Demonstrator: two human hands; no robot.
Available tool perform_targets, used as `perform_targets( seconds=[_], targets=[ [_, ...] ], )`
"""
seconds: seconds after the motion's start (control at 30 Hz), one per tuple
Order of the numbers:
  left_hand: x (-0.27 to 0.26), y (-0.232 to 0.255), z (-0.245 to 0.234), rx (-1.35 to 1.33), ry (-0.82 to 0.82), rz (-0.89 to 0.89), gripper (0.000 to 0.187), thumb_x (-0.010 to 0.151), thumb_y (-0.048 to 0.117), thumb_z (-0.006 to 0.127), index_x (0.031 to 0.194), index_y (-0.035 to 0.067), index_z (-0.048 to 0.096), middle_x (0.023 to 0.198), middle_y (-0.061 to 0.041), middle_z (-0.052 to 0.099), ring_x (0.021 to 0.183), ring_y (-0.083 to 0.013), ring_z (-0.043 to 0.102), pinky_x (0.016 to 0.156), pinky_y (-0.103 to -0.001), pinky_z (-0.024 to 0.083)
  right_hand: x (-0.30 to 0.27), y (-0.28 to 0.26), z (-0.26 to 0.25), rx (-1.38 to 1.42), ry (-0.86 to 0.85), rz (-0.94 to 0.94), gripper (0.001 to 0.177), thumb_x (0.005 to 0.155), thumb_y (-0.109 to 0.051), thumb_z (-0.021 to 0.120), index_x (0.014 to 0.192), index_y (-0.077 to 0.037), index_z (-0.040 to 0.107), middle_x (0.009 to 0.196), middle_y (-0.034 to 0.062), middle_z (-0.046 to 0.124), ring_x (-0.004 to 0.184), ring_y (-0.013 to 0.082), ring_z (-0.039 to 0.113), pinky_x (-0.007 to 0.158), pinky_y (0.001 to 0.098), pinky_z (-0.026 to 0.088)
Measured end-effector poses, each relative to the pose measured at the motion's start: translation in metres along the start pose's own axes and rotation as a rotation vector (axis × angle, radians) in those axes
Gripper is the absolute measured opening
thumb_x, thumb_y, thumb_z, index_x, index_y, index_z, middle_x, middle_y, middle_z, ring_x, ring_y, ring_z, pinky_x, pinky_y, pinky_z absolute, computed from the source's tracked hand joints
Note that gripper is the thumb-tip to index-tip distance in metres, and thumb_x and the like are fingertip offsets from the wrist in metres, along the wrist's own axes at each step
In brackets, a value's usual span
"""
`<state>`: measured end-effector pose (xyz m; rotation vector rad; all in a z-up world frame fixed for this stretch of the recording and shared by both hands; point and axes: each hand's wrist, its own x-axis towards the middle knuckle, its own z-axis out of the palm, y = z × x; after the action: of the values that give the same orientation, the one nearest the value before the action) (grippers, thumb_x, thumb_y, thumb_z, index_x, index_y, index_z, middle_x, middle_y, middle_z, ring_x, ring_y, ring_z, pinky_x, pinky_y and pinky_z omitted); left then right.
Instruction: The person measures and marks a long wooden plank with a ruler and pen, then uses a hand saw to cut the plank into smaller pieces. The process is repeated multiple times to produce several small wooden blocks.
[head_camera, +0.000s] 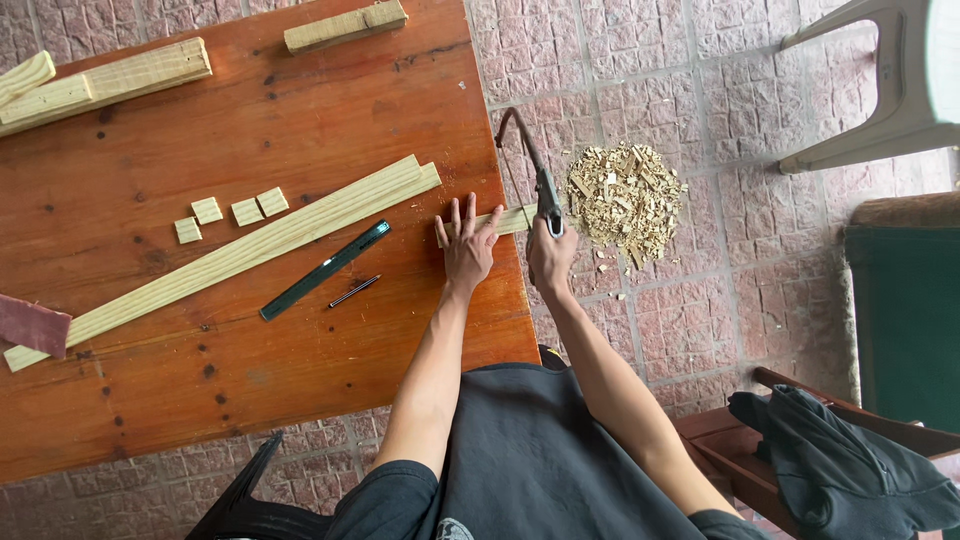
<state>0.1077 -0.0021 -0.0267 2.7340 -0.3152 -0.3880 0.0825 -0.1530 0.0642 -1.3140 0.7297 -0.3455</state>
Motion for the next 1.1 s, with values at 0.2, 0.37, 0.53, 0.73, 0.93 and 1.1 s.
perform_targets(
  seconds=[0.2,0.37,0.53,0.73,0.93,1.1],
  targets=[
    [-0.004,0.002,-0.001,0.001,0.013,-0.021,0.055,0.116,0.044,0.046,0.169,0.054,0.036,0.188,-0.005,0.013,0.172,-0.0399,0.003,0.131,-0.075,0.001,-0.041,-0.046,-0.008,0.02,-0.07,-0.019,0.028,0.097,-0.002,0.065,0.071,-0.01,0.063,0.045,0.0068,0.055,0.034,0.0135,0.053,0.035,0.0264,0.041],
    [-0.002,0.001,0.003,-0.017,0.008,-0.021,0.053,0.116,0.045,0.044,0.169,0.053,0.038,0.188,-0.006,0.013,0.172,-0.04,0.003,0.13,-0.075,-0.001,-0.114,-0.126,-0.045,-0.196,-0.092,0.032,0.029,0.099,-0.005,0.067,0.07,-0.01,0.065,0.046,0.0073,0.058,0.035,0.0127,0.052,0.036,0.0247,0.041],
    [0.0,0.001,0.0,-0.021,0.014,-0.013,0.053,0.116,0.045,0.044,0.168,0.053,0.038,0.188,-0.006,0.012,0.172,-0.0399,0.003,0.13,-0.076,-0.001,-0.097,-0.1,-0.036,-0.158,-0.068,0.055,0.033,0.094,-0.004,0.067,0.064,-0.013,0.061,0.042,0.0039,0.052,0.033,0.0114,0.048,0.035,0.0259,0.039],
    [-0.005,0.008,-0.008,0.005,0.026,-0.009,0.055,0.116,0.044,0.047,0.169,0.053,0.036,0.187,-0.006,0.014,0.172,-0.0398,0.006,0.13,-0.076,0.001,0.04,0.037,0.009,-0.066,-0.115,0.032,0.032,0.093,-0.002,0.067,0.065,-0.014,0.057,0.046,-0.0004,0.048,0.037,0.0084,0.042,0.036,0.0248,0.036],
    [-0.003,0.002,0.009,-0.02,0.058,-0.031,0.056,0.114,0.043,0.05,0.167,0.055,0.039,0.187,-0.005,0.017,0.172,-0.0393,0.008,0.13,-0.075,0.001,-0.016,-0.037,0.015,-0.054,-0.026,0.073,0.028,0.086,-0.005,0.066,0.062,-0.014,0.054,0.042,0.0013,0.044,0.033,0.0101,0.045,0.035,0.0278,0.035],
    [-0.002,0.0,0.001,-0.045,0.05,-0.025,0.054,0.113,0.044,0.05,0.166,0.054,0.042,0.187,-0.006,0.017,0.172,-0.0406,0.008,0.13,-0.076,0.001,-0.071,-0.083,-0.018,-0.099,-0.049,0.108,0.03,0.091,-0.005,0.066,0.063,-0.013,0.057,0.042,0.0034,0.044,0.034,0.0109,0.045,0.036,0.0276,0.036]
  ],
)
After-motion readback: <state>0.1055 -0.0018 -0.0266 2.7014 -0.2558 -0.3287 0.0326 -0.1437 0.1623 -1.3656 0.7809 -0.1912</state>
